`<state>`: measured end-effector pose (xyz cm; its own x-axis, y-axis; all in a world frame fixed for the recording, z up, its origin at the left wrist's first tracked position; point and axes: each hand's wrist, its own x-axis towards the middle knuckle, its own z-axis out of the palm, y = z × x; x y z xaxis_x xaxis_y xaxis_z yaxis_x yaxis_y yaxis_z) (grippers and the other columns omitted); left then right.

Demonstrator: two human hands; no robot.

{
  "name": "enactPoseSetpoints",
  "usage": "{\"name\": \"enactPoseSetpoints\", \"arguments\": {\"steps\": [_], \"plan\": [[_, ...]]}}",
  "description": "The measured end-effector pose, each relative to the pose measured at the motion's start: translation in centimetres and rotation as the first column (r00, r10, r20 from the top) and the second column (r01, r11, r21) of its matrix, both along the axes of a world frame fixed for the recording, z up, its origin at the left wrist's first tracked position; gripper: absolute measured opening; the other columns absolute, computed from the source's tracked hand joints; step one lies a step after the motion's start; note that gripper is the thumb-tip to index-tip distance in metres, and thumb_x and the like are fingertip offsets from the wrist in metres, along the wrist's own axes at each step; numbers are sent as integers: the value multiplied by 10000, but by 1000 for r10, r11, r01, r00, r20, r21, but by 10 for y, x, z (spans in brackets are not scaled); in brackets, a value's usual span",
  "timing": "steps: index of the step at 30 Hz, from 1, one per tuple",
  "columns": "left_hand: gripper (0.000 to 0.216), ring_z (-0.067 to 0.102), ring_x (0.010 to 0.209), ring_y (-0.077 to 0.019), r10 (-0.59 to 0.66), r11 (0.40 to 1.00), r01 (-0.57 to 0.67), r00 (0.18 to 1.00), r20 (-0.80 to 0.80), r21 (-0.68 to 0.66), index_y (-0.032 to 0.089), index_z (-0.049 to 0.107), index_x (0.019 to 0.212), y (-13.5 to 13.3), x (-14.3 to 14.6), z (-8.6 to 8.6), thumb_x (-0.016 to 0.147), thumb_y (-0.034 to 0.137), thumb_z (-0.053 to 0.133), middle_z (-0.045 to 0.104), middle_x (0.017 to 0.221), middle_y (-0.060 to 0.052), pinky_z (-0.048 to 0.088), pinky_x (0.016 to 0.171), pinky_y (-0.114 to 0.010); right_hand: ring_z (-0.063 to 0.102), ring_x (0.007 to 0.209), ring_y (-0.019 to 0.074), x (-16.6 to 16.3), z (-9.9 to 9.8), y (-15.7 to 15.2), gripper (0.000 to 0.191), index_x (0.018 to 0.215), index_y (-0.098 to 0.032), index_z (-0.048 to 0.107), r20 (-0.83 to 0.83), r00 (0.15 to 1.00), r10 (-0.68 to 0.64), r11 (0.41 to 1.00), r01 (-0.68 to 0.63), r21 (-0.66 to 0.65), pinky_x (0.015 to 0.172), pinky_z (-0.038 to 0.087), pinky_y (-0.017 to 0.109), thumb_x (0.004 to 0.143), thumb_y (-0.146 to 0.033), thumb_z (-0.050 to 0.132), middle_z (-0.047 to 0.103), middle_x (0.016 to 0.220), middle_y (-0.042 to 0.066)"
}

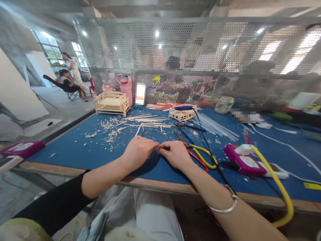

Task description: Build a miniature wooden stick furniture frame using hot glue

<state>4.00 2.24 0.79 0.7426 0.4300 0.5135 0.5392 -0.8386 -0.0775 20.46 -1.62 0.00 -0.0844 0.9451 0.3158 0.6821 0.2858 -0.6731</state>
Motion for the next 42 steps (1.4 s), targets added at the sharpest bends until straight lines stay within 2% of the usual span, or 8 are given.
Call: {"name": "enactPoseSetpoints", "arguments": {"steps": [5, 19, 22, 26, 28, 31, 34, 42], "plan": [[149, 661, 746, -161, 0, 997, 0, 1000, -1, -73, 200, 681, 864, 0, 0, 0, 856, 150, 541, 729, 812, 1, 341, 637, -296, 664, 696, 175, 0, 1, -2, 166, 696, -211, 727, 1, 1000, -12, 1000, 12, -25, 680, 463, 260, 745, -235, 570, 738, 717, -14], [176, 666, 737, -158, 8, 993, -7, 1000, 13, -117, 205, 685, 843, -1, -1, 3, 846, 121, 531, 737, 813, 0, 349, 644, -293, 642, 684, 165, 0, 2, -2, 168, 689, -200, 712, 8, 1000, 0, 1000, 0, -23, 676, 443, 256, 743, -229, 556, 728, 705, -11], [199, 667, 756, -162, 11, 989, -16, 999, -33, -145, 218, 683, 832, 1, 0, 5, 850, 116, 514, 737, 805, 9, 377, 716, -306, 631, 649, 160, 1, -1, 1, 160, 668, -201, 710, -3, 1000, -7, 1000, 7, -22, 642, 435, 249, 729, -231, 565, 719, 672, -15], [245, 674, 818, -193, 88, 976, -99, 994, -66, -194, 207, 663, 1018, 6, 3, 14, 874, 159, 470, 740, 892, -34, 396, 875, -363, 609, 605, 150, 1, -4, 3, 176, 650, -190, 706, -7, 1000, -10, 1000, 10, -15, 603, 420, 240, 736, -251, 565, 703, 636, -10], [252, 671, 864, -206, 109, 954, -128, 991, -83, -272, 198, 673, 1030, 8, 4, 21, 876, 194, 473, 732, 957, -50, 435, 836, -339, 608, 610, 148, 1, -4, 3, 175, 655, -190, 706, -12, 1000, -8, 1000, 7, -10, 603, 416, 237, 738, -260, 568, 702, 640, -12], [230, 670, 864, -201, 89, 917, -122, 991, -105, -379, 213, 719, 926, 10, 6, 30, 859, 207, 500, 737, 938, -30, 470, 731, -280, 609, 619, 145, 1, -3, 3, 168, 657, -196, 705, -20, 1000, -3, 1000, 3, -6, 605, 414, 230, 737, -249, 567, 703, 645, -18], [230, 670, 829, -187, 83, 908, -117, 991, -101, -403, 224, 732, 910, 10, 7, 34, 845, 198, 514, 742, 900, -21, 472, 700, -257, 603, 607, 139, 1, -2, 3, 169, 639, -196, 700, -24, 1000, 2, 1000, -3, -3, 600, 408, 227, 735, -234, 566, 695, 628, -22], [229, 666, 775, -172, 68, 887, -89, 996, -62, -452, 222, 739, 903, 11, 6, 32, 834, 183, 524, 744, 856, -14, 472, 689, -246, 584, 597, 131, 1, -2, 3, 149, 615, -187, 689, -31, 1000, 2, 1000, -2, -3, 598, 395, 219, 723, -208, 588, 671, 596, -24]]}}
